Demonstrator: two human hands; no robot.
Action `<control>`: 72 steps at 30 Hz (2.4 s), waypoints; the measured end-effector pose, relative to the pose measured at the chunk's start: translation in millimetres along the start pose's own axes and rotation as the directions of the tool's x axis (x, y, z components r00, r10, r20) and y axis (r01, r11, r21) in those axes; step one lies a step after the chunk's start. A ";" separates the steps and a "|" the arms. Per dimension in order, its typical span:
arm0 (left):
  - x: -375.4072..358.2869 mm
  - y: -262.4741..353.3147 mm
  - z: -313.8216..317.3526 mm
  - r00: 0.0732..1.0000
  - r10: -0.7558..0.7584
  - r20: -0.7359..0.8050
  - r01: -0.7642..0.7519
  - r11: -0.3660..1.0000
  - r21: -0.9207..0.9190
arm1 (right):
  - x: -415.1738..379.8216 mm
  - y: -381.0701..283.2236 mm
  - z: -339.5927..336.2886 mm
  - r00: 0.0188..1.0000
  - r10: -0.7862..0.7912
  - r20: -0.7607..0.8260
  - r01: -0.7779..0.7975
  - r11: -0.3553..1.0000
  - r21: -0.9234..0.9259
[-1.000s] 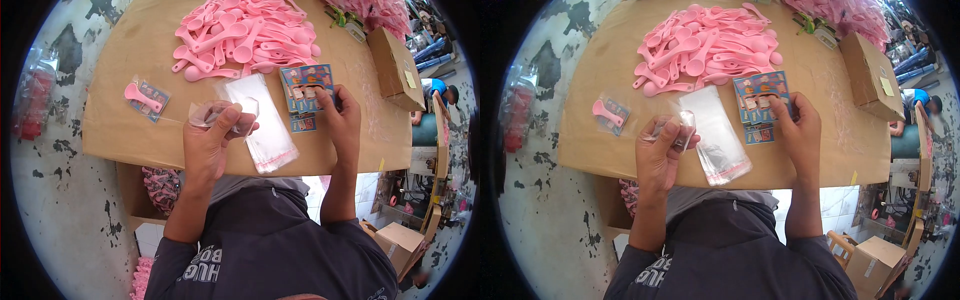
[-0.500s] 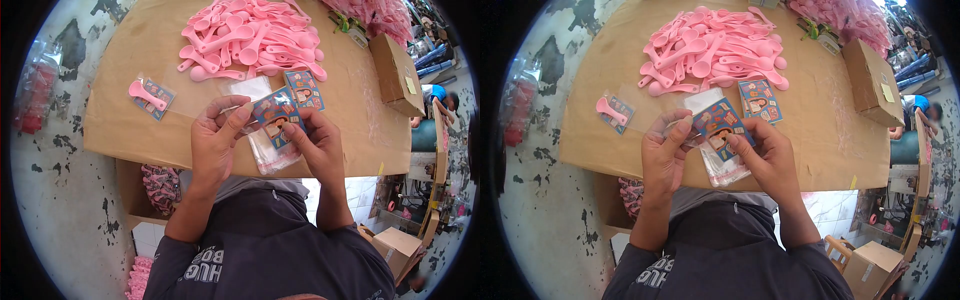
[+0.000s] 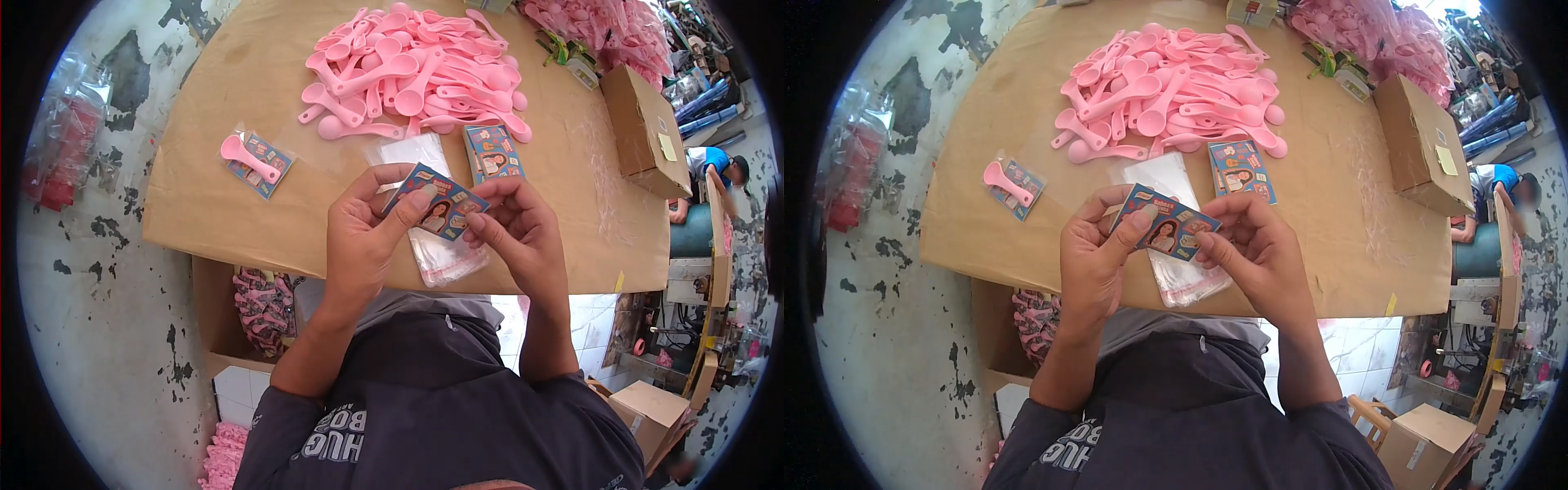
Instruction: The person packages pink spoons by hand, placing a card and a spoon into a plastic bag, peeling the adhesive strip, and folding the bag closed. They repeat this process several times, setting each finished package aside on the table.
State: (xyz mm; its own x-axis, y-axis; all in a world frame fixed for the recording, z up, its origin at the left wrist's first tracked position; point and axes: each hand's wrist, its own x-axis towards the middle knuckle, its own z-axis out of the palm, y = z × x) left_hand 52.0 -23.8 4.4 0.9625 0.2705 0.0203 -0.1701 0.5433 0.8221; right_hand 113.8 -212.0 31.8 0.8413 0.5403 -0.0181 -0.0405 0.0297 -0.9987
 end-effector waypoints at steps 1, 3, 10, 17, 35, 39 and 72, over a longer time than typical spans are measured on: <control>0.9 0.8 1.0 1.000 0.005 0.001 -0.005 1.000 -0.001 | 1.0 3.1 -0.3 0.999 -0.006 -0.045 0.009 0.999 0.049; 1.1 2.1 4.0 1.000 0.014 0.000 -0.014 1.000 -0.020 | 1.7 4.8 2.6 0.996 -0.007 -0.090 0.016 0.995 0.098; -3.7 -0.3 20.6 0.995 0.092 0.031 -0.093 0.995 0.023 | 6.9 14.0 25.8 0.978 -0.127 -0.164 0.148 0.982 0.121; -2.9 0.0 22.0 0.991 0.127 0.033 -0.125 0.991 -0.053 | 2.0 17.0 35.3 0.995 -0.011 -0.097 0.036 0.966 0.256; -1.0 5.2 34.8 0.973 0.214 0.091 -0.131 0.829 -0.543 | -5.9 22.0 50.3 0.972 -0.095 -0.213 0.128 0.981 0.147; -3.5 2.5 39.0 0.959 0.243 0.147 -0.148 0.869 -0.472 | -5.9 17.4 51.0 0.977 -0.104 -0.187 0.142 0.969 0.204; -18.9 16.1 -43.9 0.975 0.077 -0.208 -0.169 0.866 -0.470 | 208.4 -5.1 62.3 0.636 -0.457 0.622 0.729 0.092 -0.679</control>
State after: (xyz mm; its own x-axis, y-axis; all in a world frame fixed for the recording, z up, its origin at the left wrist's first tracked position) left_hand 21.8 14.7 -7.7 0.8813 0.4712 -0.0356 -0.4093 0.7988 0.4409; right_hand 255.7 -47.1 36.0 0.2187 0.8530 0.4739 0.9752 -0.1741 -0.1366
